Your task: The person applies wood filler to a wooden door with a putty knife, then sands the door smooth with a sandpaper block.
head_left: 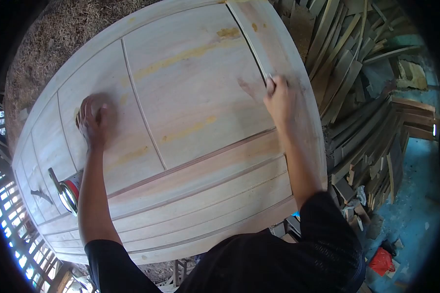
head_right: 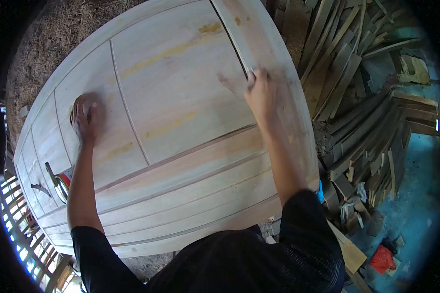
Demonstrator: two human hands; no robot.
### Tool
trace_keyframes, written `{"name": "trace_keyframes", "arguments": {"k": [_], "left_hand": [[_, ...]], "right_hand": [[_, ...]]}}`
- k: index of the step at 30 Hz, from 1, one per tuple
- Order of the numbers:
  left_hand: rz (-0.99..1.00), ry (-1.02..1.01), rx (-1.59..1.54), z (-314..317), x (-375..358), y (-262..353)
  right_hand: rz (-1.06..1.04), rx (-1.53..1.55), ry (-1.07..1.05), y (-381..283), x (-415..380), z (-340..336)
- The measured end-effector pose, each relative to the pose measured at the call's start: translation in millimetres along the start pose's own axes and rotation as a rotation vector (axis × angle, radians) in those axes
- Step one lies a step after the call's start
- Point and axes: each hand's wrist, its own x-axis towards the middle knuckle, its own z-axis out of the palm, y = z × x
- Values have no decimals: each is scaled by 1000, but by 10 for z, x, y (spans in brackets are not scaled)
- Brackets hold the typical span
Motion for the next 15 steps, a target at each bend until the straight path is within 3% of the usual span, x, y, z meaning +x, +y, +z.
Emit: {"name": "trace_keyframes", "arguments": {"k": [3, 7, 8, 12, 15], "left_hand": [[-9, 6, 0, 29, 24, -21], [18, 32, 0, 1, 33, -5], [-11, 13, -23, -17, 33, 20], [-6, 29, -8, -49, 39, 49], [-27, -28, -3, -65, 63, 72]], "right_hand": [[-192, 17, 76, 139, -30, 12], [-274, 111, 117, 124, -35, 27], [-228, -36, 48, 23, 232, 113], [-362, -27, 56, -466, 1883, 831], [-380, -22, 42, -590, 2239, 900]]}}
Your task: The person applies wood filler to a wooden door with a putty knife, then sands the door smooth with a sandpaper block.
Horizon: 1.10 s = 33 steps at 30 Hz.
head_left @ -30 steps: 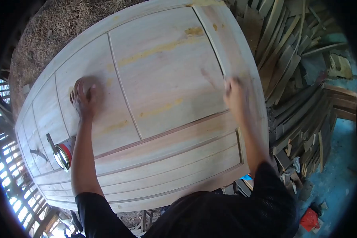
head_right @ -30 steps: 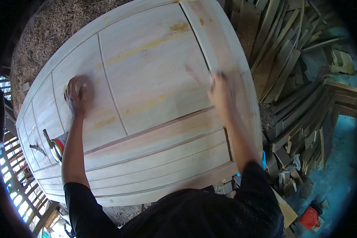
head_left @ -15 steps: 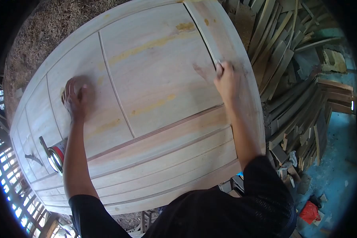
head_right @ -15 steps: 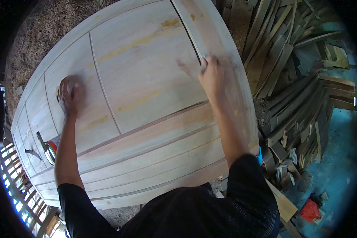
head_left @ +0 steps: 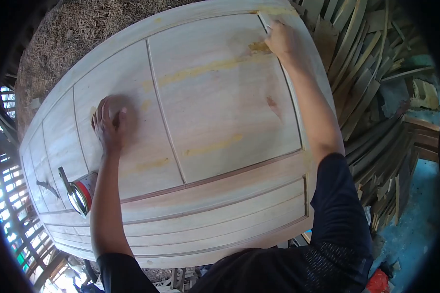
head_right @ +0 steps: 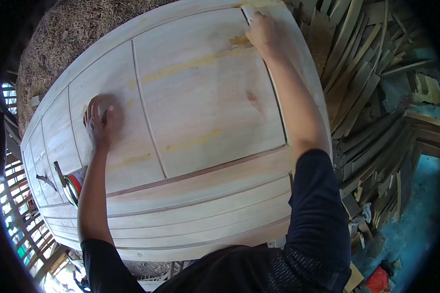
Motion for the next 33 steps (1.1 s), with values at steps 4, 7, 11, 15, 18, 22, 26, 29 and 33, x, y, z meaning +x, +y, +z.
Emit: {"name": "trace_keyframes", "arguments": {"k": [4, 7, 11, 15, 18, 22, 26, 29, 33], "left_hand": [[5, 27, -10, -23, 15, -16], [-3, 0, -9, -50, -18, 37], [-14, -6, -33, -43, -4, 14], [-3, 40, 12, 7, 19, -41], [7, 39, -17, 80, -71, -123], [19, 15, -13, 44, -52, -97], [30, 20, 1, 77, -33, -117], [16, 93, 30, 256, -125, -263], [-35, 61, -54, -26, 11, 60]], "right_hand": [[16, 58, 78, 35, -345, -29], [-25, -24, 64, -35, 86, 46], [151, -78, -117, -68, 42, -57], [-20, 16, 139, 254, -702, 37], [68, -57, -151, 51, -7, 14], [72, -142, -242, -78, -1172, -637], [285, 29, -385, -171, -2921, -1432], [259, 147, -222, -118, -3149, -1413], [155, 264, -83, -240, -2496, -1369]]}}
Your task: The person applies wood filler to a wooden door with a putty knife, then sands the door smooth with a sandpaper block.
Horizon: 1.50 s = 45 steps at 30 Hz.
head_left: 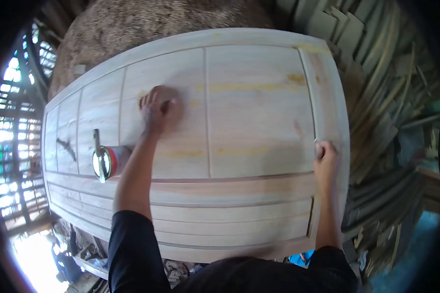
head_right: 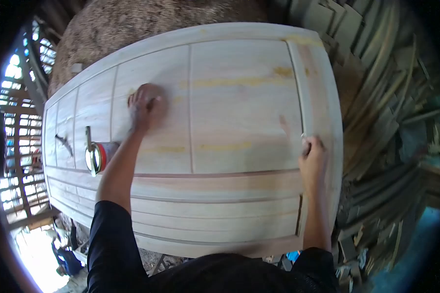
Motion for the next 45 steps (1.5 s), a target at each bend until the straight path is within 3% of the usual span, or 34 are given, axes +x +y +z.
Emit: {"name": "trace_keyframes", "arguments": {"k": [3, 6, 9, 10, 12, 14, 17, 19, 22, 25, 27, 29, 31, 32, 34, 37, 39, 42, 45], "left_hand": [[-1, 17, -12, -61, -7, 67], [-5, 12, -26, -93, 0, 83], [-9, 11, -47, -94, 21, 58], [-9, 7, -60, -76, 18, 65], [-30, -22, -87, -147, 65, 127], [-70, -61, -101, -139, 31, 127], [-63, -21, -96, -144, 31, 68], [-49, -32, -95, -137, 40, 89], [-49, -23, -116, -132, 37, 79], [-75, 9, -139, -100, 27, 58], [-77, 18, -121, -91, 66, 54], [-73, 16, -114, -89, 30, 74], [-60, 13, -113, -80, 33, 57], [-70, 17, -97, -68, 13, 43], [-65, -7, -104, -57, 28, 3], [-70, -1, -128, -107, 20, 38], [-85, -3, -104, -136, 29, 92], [-103, 3, -103, -142, -1, 84], [-94, 4, -115, -77, 25, 27]], "right_hand": [[-84, 50, 5, -376, 937, 129], [-380, 222, 21, -675, 2013, 734], [-617, 31, 65, -946, 2897, 1271], [-613, 19, 65, -881, 3156, 1385], [-838, -112, -50, -637, 3509, 1564], [-792, -78, -148, -443, 3558, 1555], [-736, -8, -299, -764, 3620, 1884], [-944, 235, -315, -1430, 3534, 2276], [-1057, 117, -427, -1885, 3630, 2541], [-920, 76, -419, -1221, 3659, 2123], [-887, 78, -411, -1222, 3644, 2158], [-915, 158, -359, -1592, 3553, 2450], [-1088, 137, -333, -2598, 3387, 2920], [-1081, 286, -333, -2990, 3364, 3348], [-1114, 60, -354, -3561, 3261, 3477], [-1185, 155, -414, -3039, 3433, 3207], [-1028, 139, -419, -2485, 3486, 2863], [-1027, 263, -357, -2604, 3411, 2996], [-1126, 393, -292, -3376, 3262, 3558]]}}
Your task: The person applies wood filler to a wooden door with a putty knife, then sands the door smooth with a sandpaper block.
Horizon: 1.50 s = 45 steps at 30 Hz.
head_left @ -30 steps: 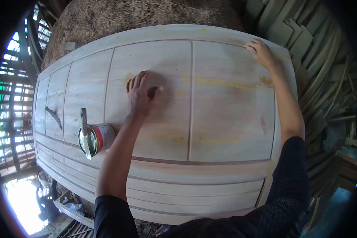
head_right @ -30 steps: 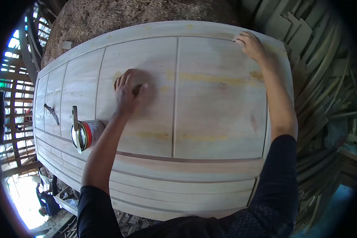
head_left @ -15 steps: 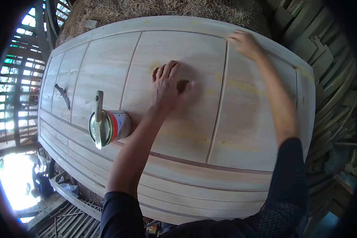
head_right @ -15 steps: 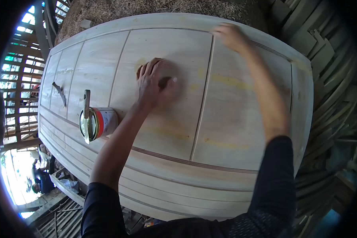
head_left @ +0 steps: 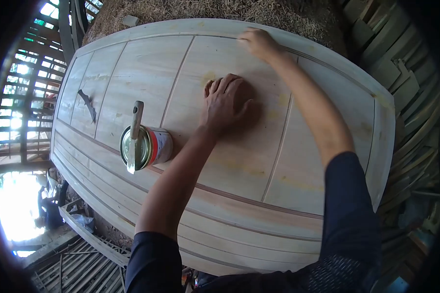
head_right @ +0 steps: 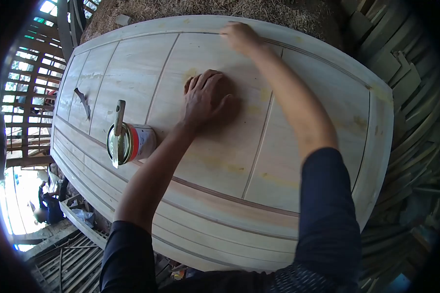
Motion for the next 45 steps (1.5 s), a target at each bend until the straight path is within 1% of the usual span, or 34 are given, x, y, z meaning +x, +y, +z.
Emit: {"name": "trace_keyframes", "arguments": {"k": [2, 4, 6, 7, 9, 10, 11, 12, 13, 15, 16, 17, 18, 20, 23, 24, 25, 26, 27, 28, 29, 30, 32, 34, 36, 37, 38, 39, 40, 41, 42, 44, 45], "left_hand": [[18, -24, 5, -9, -21, -35], [9, 14, -3, 11, -31, -22], [-13, 8, 1, -12, -33, 15], [-32, 3, 12, -16, -35, 29], [-38, -4, -4, -26, -56, 61], [-35, -4, -4, -57, -30, 56], [-49, 12, 17, -71, -11, 29], [-28, 7, 0, -41, -6, 1], [-7, -4, -21, -49, -11, 4], [-16, -13, -33, -61, -38, 0], [-19, -18, -54, -71, -23, -9], [-40, 8, -73, -110, -39, 37], [-42, 13, -76, -134, -54, 57], [-49, 4, -91, -173, -52, 55], [-45, 8, -54, -12, -68, -10], [-44, 12, -20, -2, -70, -31], [-30, 14, -26, -10, -78, -41], [-31, 7, -40, -12, -85, -45], [-37, 0, -55, -2, -71, -45], [-33, 0, -62, 15, -60, -42], [-35, 10, -56, 26, -52, -57], [-38, 10, -52, 28, -85, -77], [-44, -10, -64, 36, -161, -38], [-39, 11, -64, -34, -92, -78], [-73, -65, -136, -102, -67, -53], [-61, -67, -145, -102, -41, -43], [-63, -71, -117, -98, -59, -39], [-60, -72, -86, -91, -56, -37], [-62, -82, -54, -1, -56, -76], [-56, -95, -33, 94, -55, -84], [-31, -114, 20, 63, -54, -70], [-8, -87, 77, 101, -64, -77], [25, -27, 37, 31, -47, -33]], "right_hand": [[11, -115, -109, -108, 166, 71], [-26, -132, -84, 135, -287, -220], [133, -137, -144, 91, -774, -766], [129, -141, -150, 59, -760, -751], [148, -137, -41, -31, -760, -688], [130, -131, -40, -33, -589, -502], [72, -104, -40, -29, -276, -185], [13, -78, -40, -54, -44, -6], [-6, -67, -38, -68, 8, -2], [28, -145, -138, -35, -122, -178], [92, -64, -122, -93, -360, -441], [134, -148, -119, -59, -626, -642], [1, -284, -112, 259, -986, -779], [226, -135, -89, 47, -1196, -1061], [241, -115, -76, -114, -711, -702], [165, -47, -54, -97, -403, -369], [127, -48, -42, -149, -16, -17], [84, -32, -16, -324, 385, 299], [31, -102, -59, -388, 770, 602], [10, -109, -79, -501, 1102, 826], [-6, -113, -95, -564, 1281, 958], [12, -112, -97, -549, 1232, 907], [43, -216, -225, -457, 937, 561], [154, -174, -196, -293, 314, 103], [186, -196, -177, -246, 143, 13], [219, -203, -156, -277, 88, -53], [128, -148, -85, -252, 244, 192], [98, -143, -135, -378, 559, 419], [79, -164, -120, -416, 847, 715], [35, -194, -154, -277, 1078, 1054], [47, -172, -167, -433, 1206, 1051], [107, -197, -160, -429, 821, 654], [105, -202, -164, -425, 658, 486]]}}
